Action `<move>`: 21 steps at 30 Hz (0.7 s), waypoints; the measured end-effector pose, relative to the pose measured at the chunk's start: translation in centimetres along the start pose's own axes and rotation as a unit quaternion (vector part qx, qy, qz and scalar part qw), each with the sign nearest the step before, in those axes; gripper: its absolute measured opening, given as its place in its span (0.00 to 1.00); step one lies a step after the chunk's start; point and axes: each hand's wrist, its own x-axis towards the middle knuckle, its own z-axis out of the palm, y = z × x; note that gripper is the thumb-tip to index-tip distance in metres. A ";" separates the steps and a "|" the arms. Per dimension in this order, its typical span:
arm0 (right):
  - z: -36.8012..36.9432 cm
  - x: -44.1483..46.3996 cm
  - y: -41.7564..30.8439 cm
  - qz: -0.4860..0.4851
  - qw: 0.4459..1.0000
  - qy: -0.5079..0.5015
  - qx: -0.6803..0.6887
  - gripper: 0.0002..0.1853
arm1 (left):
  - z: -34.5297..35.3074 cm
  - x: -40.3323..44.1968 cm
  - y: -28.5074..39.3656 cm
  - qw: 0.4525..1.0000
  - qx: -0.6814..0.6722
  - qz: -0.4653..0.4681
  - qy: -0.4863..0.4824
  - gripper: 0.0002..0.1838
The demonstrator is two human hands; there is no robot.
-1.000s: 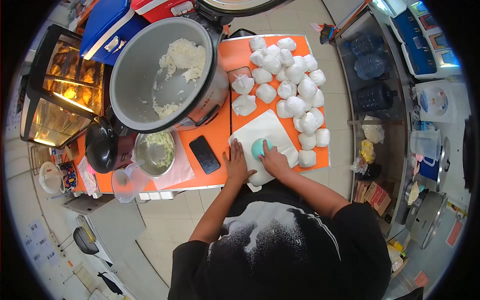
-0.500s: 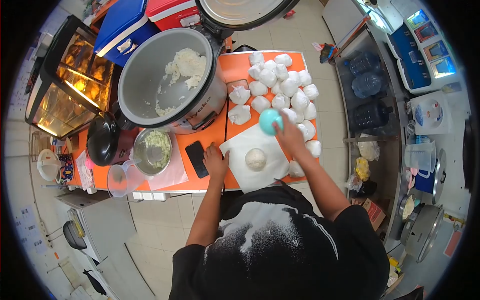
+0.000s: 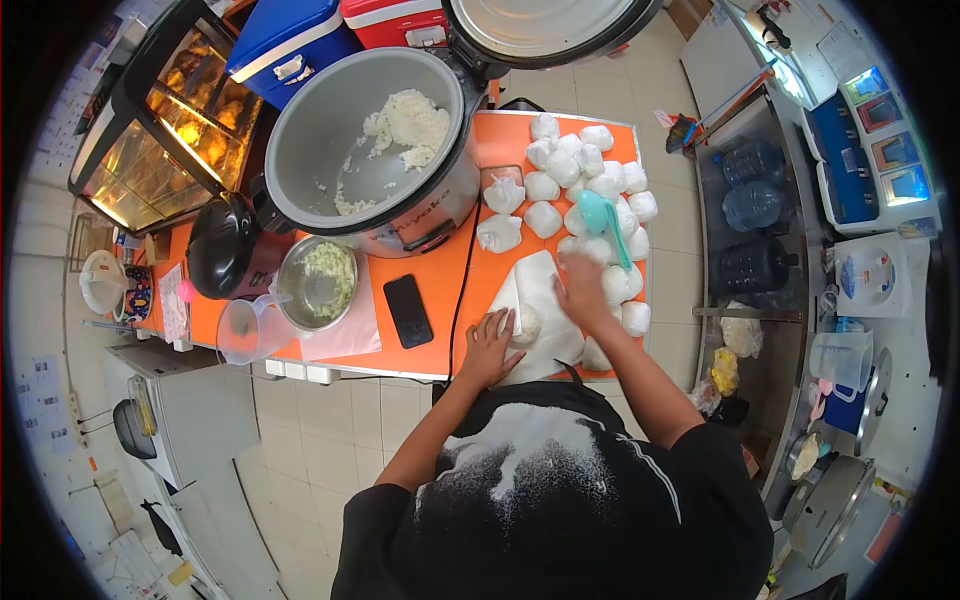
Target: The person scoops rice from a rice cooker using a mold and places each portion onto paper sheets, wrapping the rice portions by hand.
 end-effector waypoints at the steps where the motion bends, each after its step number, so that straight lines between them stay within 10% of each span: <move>1: 1.0 -0.9 -1.6 0.053 0.995 -0.072 0.045 0.26 | -0.7 0.1 0.2 1.000 0.001 -0.001 0.000 0.49; 5: 6.2 -1.0 -3.3 0.247 0.889 -0.216 0.319 0.28 | -2.3 -0.5 0.1 0.999 0.013 -0.030 0.028 0.45; 8: 6.8 0.2 -4.0 0.255 0.824 -0.140 0.486 0.28 | -2.0 -1.2 -1.2 0.991 0.002 -0.074 0.108 0.42; 21: 2.0 -10.2 0.1 0.184 0.944 -0.179 0.207 0.15 | 0.8 1.8 -4.1 0.959 0.229 -0.151 0.064 0.31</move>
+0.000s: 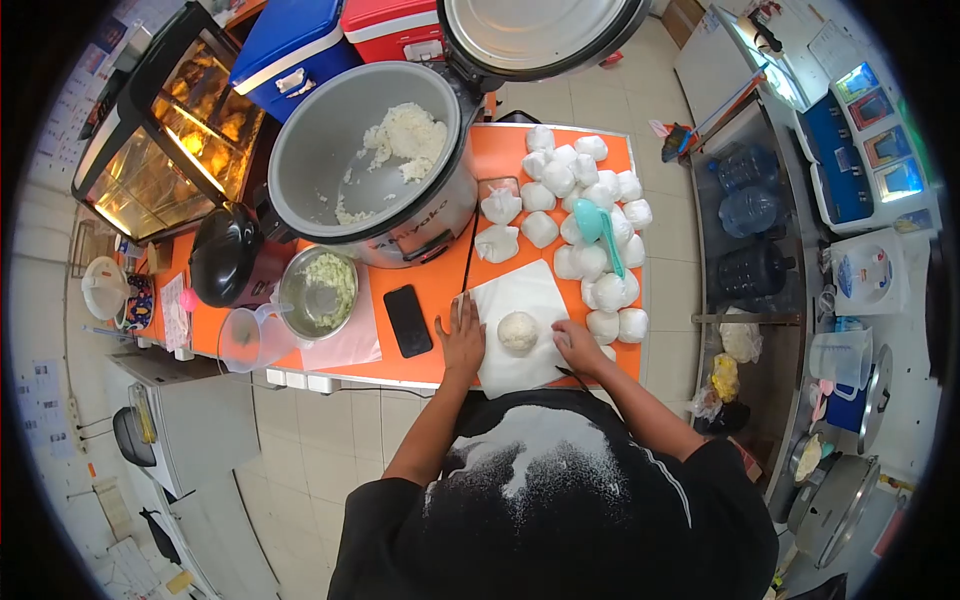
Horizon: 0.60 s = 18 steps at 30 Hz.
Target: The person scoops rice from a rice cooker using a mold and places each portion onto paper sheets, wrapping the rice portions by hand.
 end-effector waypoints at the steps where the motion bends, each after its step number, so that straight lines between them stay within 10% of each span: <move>1: 0.1 -0.8 0.1 0.003 1.000 -0.013 -0.011 0.16 | 0.2 0.1 0.1 1.000 0.000 0.004 0.001 0.31; 13: 0.0 -2.3 -1.0 -0.030 0.990 -0.069 -0.118 0.18 | -1.6 0.8 0.7 0.970 -0.217 0.051 0.093 0.04; 18: 0.3 -2.5 -0.8 -0.039 0.989 -0.059 -0.129 0.18 | -3.0 2.1 2.3 0.795 -0.600 -0.090 -0.003 0.14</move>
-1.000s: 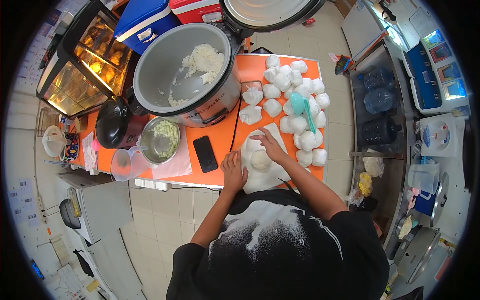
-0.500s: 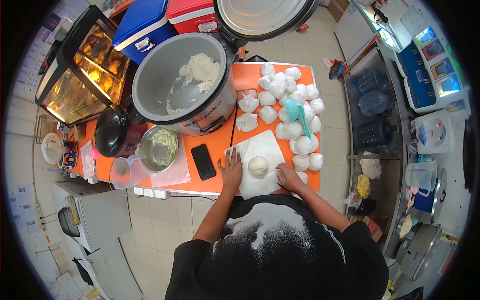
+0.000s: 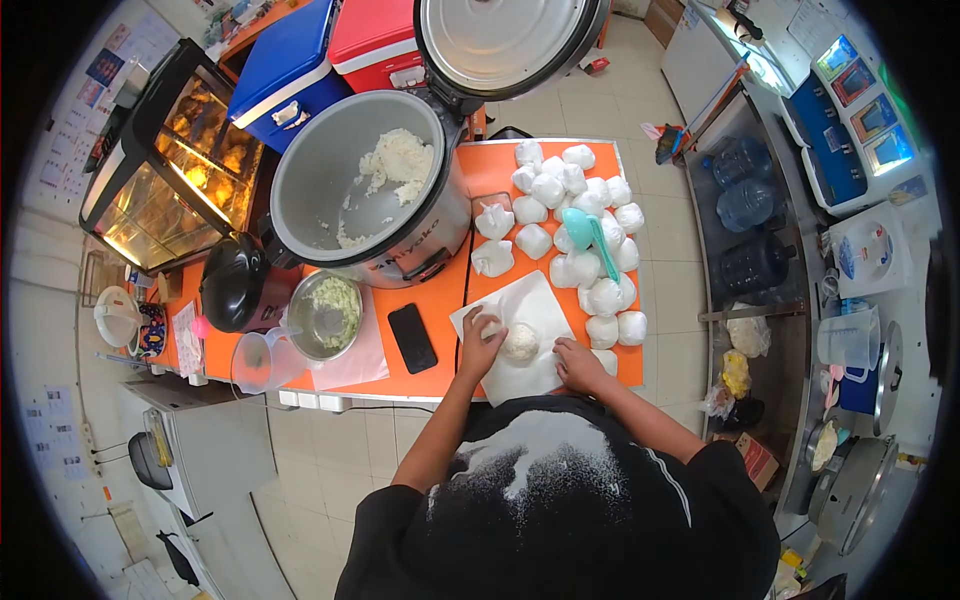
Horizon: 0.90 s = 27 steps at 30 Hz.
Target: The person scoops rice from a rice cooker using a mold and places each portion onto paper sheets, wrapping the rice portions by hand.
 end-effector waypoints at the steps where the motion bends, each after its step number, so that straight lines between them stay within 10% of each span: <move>1: -0.1 -0.1 0.0 0.002 1.000 0.001 -0.004 0.18 | 0.1 0.3 0.1 1.000 0.000 0.000 0.001 0.14; 4: -0.4 -0.2 0.1 0.006 1.000 -0.007 0.014 0.17 | 0.2 1.2 0.2 0.994 -0.087 -0.044 0.044 0.23; 10: -0.2 -0.6 0.4 -0.036 0.999 0.023 -0.008 0.15 | -0.9 4.8 -3.4 0.981 0.155 -0.045 -0.111 0.26; 12: -0.2 -0.6 0.6 -0.034 0.999 0.017 -0.013 0.15 | -1.7 5.0 0.5 0.902 0.408 -0.013 -0.143 0.23; 17: -0.1 -0.8 1.5 -0.035 0.999 0.005 -0.011 0.14 | -3.5 5.6 3.8 0.886 0.400 -0.050 -0.231 0.16; 23: -4.8 1.5 -4.3 0.039 0.997 -0.011 -0.061 0.14 | -2.1 -1.5 2.9 0.852 0.485 0.088 -0.174 0.04; 27: -3.7 3.8 -7.6 -0.186 0.972 0.083 -0.121 0.22 | -1.8 -5.5 0.4 0.821 0.498 0.264 -0.090 0.08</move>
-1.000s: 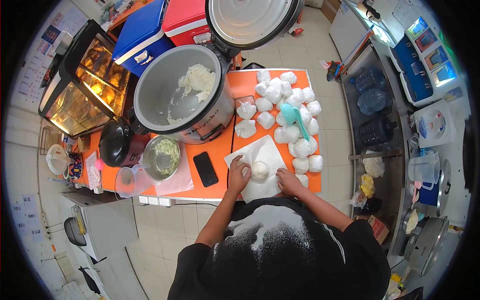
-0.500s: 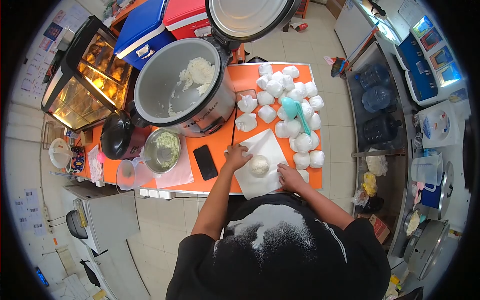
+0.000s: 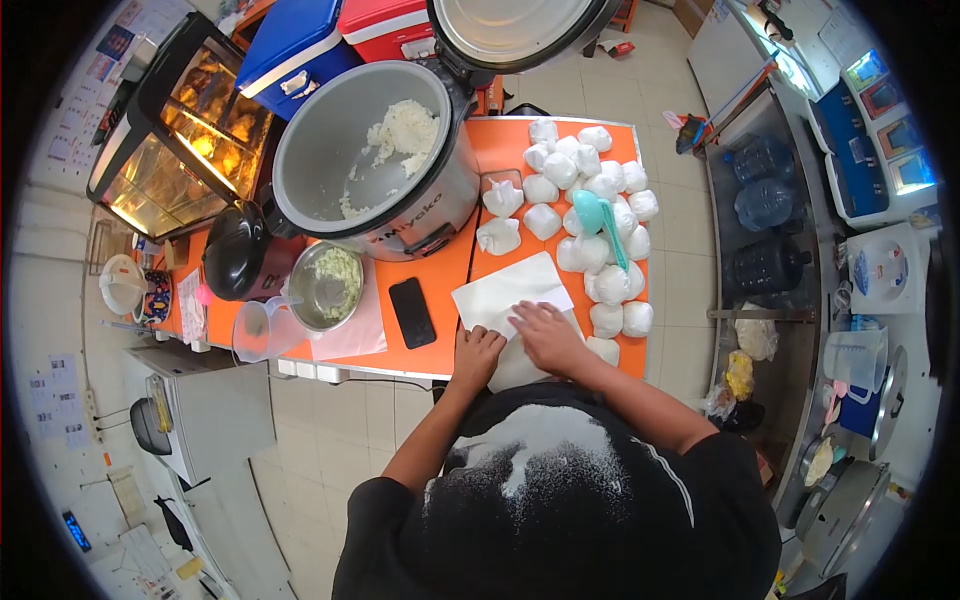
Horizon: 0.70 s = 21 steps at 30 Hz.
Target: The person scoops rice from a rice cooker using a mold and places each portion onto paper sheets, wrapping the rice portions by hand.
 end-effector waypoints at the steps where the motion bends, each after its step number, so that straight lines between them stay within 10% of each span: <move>1: 1.2 0.3 0.4 -0.056 0.997 -0.040 -0.040 0.25 | -0.1 -0.1 0.2 1.000 -0.006 0.005 0.025 0.12; 7: 4.5 -2.5 0.8 -0.042 0.983 -0.172 -0.049 0.40 | 0.0 0.6 -1.6 0.988 -0.003 -0.132 0.082 0.27; 12: 4.0 -3.1 0.7 -0.015 0.982 -0.181 -0.060 0.45 | 1.7 -0.1 -5.0 0.991 -0.060 -0.097 0.071 0.11; 21: 4.1 -3.8 0.7 -0.012 0.984 -0.173 -0.030 0.46 | 3.3 -1.6 -4.1 0.966 -0.147 -0.199 0.078 0.22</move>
